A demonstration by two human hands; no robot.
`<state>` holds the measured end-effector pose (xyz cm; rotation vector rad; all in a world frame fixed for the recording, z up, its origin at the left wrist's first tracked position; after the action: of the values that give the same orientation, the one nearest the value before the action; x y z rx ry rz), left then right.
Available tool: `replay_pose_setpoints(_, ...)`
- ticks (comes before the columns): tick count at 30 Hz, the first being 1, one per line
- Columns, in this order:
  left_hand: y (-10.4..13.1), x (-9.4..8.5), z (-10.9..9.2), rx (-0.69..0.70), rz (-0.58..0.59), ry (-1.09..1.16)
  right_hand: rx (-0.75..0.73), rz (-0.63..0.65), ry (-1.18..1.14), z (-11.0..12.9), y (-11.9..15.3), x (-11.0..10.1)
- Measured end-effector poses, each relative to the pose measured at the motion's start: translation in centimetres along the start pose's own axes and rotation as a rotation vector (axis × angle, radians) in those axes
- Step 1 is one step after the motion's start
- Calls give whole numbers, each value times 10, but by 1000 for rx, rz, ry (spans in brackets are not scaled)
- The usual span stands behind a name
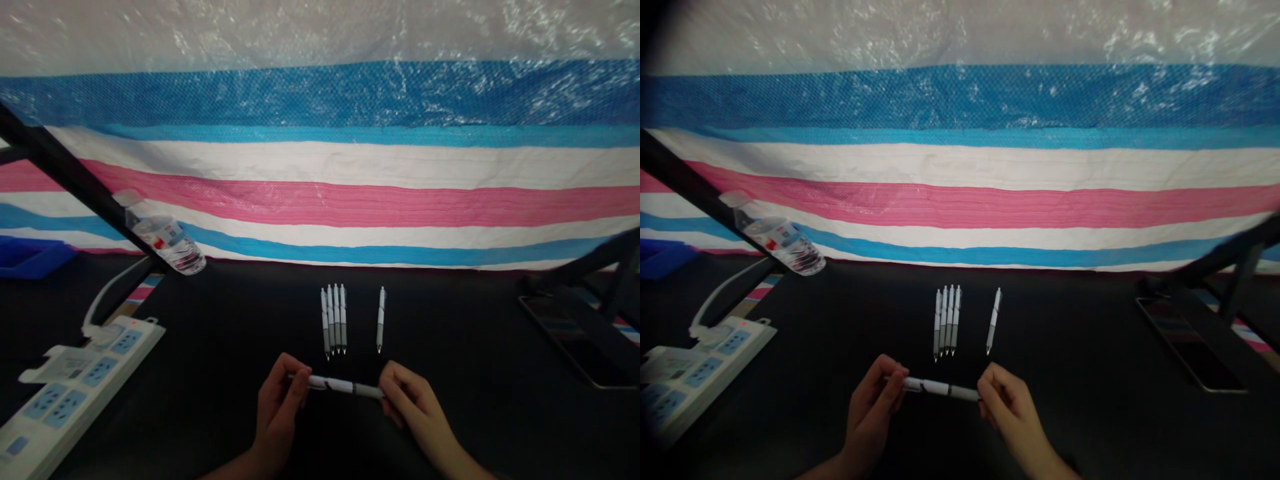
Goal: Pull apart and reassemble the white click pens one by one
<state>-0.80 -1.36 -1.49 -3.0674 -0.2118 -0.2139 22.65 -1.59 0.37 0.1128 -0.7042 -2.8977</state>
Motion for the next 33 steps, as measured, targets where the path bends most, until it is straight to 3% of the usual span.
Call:
replay_pose_setpoints(18,1,-1,-1,4,-10,0,-28,33,-97,-5,-2,2)
replay_pose_setpoints(25,-1,0,-3,31,10,-24,39,51,-123,-2,-4,3)
replay_pose_setpoints(29,-7,-2,-5,18,-42,36,-35,52,-223,0,-3,1)
replay_pose_setpoints(33,-16,-3,-11,23,-125,90,-142,-30,-350,-2,1,-6)
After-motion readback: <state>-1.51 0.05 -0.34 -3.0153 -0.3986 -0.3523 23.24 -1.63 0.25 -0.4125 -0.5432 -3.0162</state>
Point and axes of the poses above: each hand's wrist, its own y-axis away from the middle knuckle, its own x-axis out of the palm, z = x × y, the point moved 1 cm from there along -y, towards the middle knuckle, and after that the axes turned 13 degrees about x, right-handed, at the moved point
